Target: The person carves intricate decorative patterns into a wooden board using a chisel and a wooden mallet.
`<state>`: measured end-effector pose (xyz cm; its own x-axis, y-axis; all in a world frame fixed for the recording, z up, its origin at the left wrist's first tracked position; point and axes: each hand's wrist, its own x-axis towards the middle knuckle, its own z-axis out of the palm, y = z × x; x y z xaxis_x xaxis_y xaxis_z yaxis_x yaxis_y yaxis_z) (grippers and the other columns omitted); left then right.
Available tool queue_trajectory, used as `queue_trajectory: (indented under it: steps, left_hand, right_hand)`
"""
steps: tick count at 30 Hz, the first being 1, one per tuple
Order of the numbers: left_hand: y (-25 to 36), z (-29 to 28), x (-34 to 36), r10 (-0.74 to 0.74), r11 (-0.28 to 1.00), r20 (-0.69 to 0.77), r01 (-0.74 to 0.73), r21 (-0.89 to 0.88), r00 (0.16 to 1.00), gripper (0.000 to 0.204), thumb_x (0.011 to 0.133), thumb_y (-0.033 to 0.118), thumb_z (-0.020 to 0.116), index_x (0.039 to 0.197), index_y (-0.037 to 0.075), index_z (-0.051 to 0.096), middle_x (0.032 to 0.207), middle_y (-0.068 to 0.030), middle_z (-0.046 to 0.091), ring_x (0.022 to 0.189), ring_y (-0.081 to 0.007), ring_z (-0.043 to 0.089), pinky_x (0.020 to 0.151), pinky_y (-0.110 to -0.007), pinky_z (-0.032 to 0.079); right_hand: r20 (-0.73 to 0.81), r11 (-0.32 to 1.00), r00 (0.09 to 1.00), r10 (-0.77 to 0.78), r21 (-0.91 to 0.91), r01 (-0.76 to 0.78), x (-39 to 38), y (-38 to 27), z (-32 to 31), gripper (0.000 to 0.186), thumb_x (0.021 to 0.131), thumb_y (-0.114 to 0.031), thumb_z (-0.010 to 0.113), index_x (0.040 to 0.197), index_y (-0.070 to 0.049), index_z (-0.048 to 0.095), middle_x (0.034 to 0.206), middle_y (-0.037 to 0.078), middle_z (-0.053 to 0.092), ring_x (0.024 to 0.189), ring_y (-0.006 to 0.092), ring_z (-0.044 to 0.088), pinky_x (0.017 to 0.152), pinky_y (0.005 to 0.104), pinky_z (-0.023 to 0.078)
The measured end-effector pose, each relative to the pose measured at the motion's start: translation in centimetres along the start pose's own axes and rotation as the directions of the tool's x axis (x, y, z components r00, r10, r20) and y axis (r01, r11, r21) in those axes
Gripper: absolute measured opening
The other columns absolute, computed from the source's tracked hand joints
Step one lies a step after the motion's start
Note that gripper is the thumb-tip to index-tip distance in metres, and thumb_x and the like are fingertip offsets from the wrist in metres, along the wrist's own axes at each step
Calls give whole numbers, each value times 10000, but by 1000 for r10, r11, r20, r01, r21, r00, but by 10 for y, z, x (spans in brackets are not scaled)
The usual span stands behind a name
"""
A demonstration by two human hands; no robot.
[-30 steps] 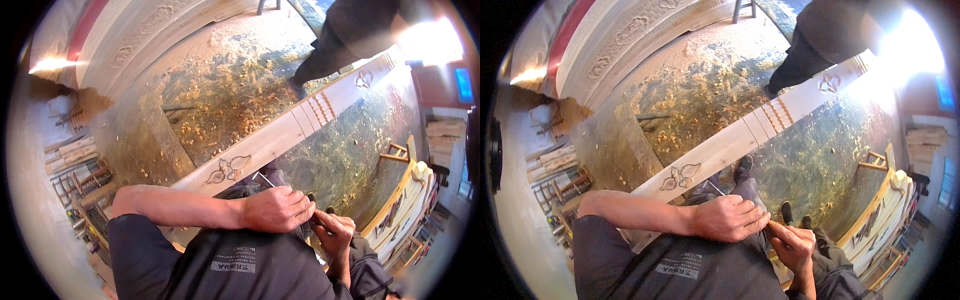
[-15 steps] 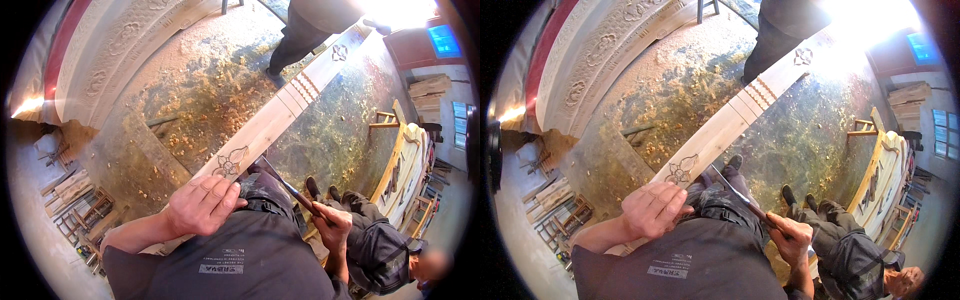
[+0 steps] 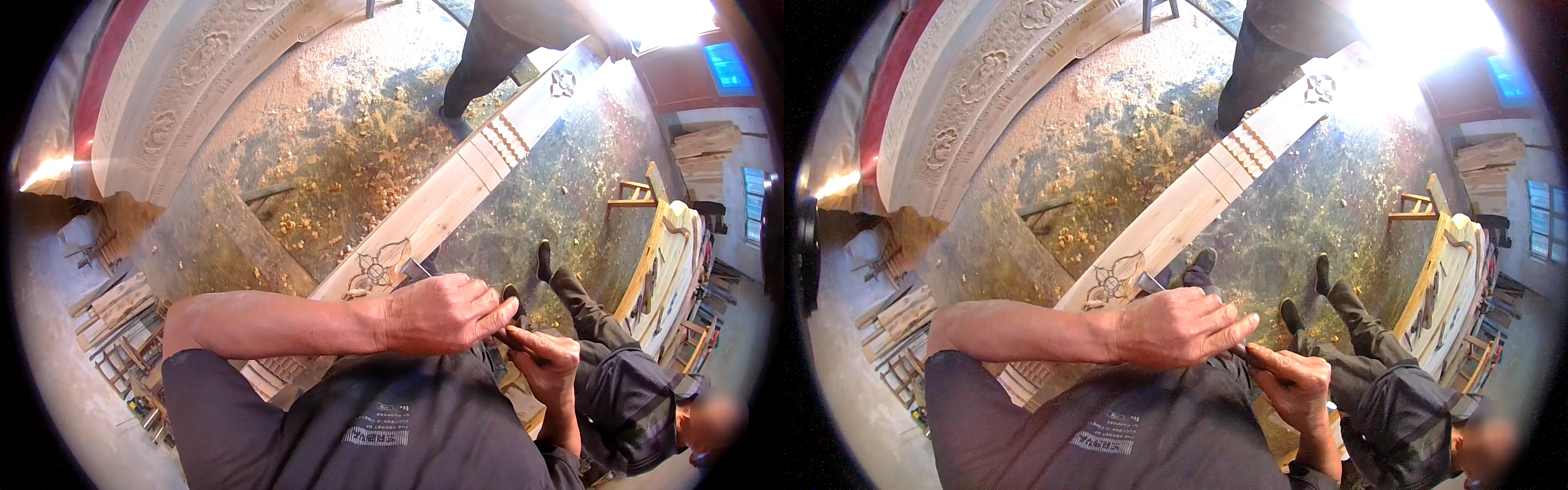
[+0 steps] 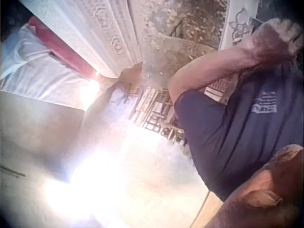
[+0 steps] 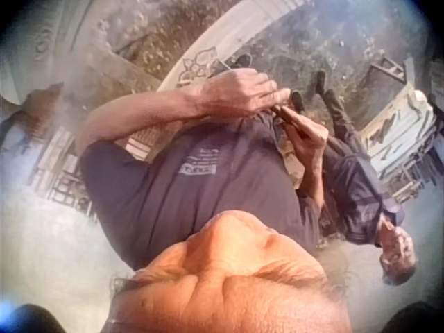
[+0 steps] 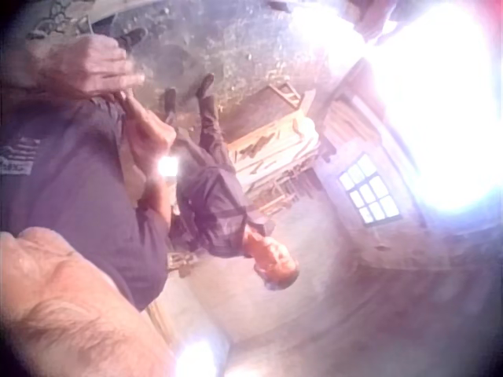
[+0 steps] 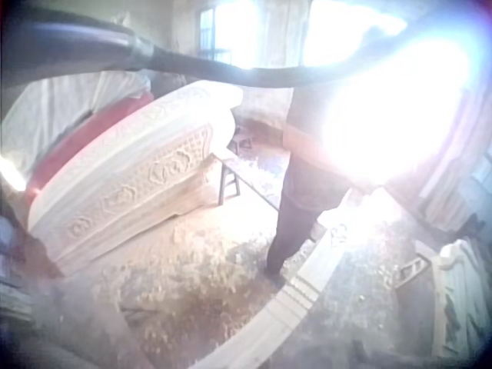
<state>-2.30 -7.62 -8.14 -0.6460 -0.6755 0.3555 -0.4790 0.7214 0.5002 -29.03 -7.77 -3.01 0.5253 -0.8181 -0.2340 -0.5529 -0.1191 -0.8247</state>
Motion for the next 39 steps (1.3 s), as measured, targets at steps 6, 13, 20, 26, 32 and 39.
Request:
queue_trajectory:
  steps: [6,13,20,26,32,39]
  left_hand:
    - [-4,3,0,49,998,-63,-51,-25,997,345,913,188,645,1194,-10,683,869,-42,642,757,-158,651,603,-290,490]
    - [-5,3,1,30,998,-74,-34,-54,997,356,892,187,658,1188,-9,682,891,-47,650,761,-160,659,591,-288,500]
    - [-7,5,4,15,996,-95,-22,-84,995,361,925,216,677,1200,-17,673,914,-62,653,761,-171,659,585,-301,510]
    - [-6,4,6,-15,994,-12,13,-109,1000,369,934,291,686,1169,7,667,917,-62,639,752,-174,659,576,-304,517]
    - [-4,4,5,-45,988,-18,42,-146,999,325,937,313,686,1107,37,664,876,-60,596,714,-189,653,572,-326,537]
    - [-7,5,5,-63,993,-20,61,-101,998,278,945,309,689,1034,49,649,826,-61,565,692,-201,651,548,-332,532]
  right_hand:
    - [34,995,999,10,102,-13,6,4,-5,472,698,147,737,1153,26,776,956,183,801,819,199,793,727,274,598]
    - [94,999,995,31,40,-35,16,-3,-14,466,702,151,735,1150,31,777,995,181,803,843,198,796,751,265,607]
    - [80,994,993,92,45,-96,24,-9,-18,416,741,94,782,1144,-8,799,938,165,804,773,168,780,670,269,578]
    - [70,995,994,82,55,-86,25,-13,-19,398,744,88,774,1131,-1,799,925,179,797,777,190,779,677,279,579]
    - [-180,993,977,-111,8,114,17,7,-31,489,922,-411,687,1059,47,789,1057,231,770,955,311,763,876,404,579]
    - [-228,929,963,-146,303,212,15,34,-15,1034,989,-809,329,1109,142,717,1086,345,697,1133,474,639,996,575,523]
